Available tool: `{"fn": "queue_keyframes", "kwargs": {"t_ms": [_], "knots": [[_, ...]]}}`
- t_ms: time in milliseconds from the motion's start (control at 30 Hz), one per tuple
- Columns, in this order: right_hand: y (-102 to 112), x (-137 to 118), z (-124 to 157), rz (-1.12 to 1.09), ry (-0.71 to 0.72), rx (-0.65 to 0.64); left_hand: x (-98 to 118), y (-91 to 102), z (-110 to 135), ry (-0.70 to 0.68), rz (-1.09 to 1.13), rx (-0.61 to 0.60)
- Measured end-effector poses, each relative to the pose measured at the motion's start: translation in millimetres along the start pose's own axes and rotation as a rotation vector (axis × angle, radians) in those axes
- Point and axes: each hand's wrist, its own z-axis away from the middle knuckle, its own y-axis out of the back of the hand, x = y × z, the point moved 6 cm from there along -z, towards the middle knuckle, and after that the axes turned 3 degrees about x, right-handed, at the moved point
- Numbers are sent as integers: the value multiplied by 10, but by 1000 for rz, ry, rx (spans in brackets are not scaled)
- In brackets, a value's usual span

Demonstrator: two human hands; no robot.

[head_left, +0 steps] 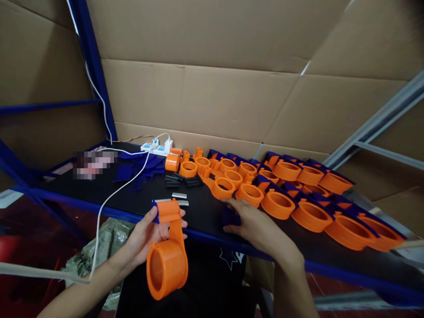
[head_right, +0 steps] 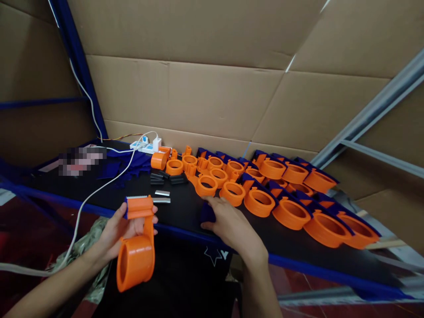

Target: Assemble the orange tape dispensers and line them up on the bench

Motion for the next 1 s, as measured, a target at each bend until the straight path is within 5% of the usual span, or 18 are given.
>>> {"fn": "queue_keyframes", "kwargs": {"t_ms": [267,367,433,567,733,1000], "knots": [[339,-371,116,-730,69,289,-25,-72,-32,-110,95,78],[275,-431,96,-964,99,390,-7,-53,-11,-157,117,131],[169,-503,55,-1032,123,349,10,-52,-14,-165,112,143],[28,-655,26,-957,160,176,107,-40,-33,-224,64,179],[9,-721,82,-589,187,8,189,17,-31,-280,49,223],[18,-726,55,-549,198,2,204,12,-72,-410,11,237]]}}
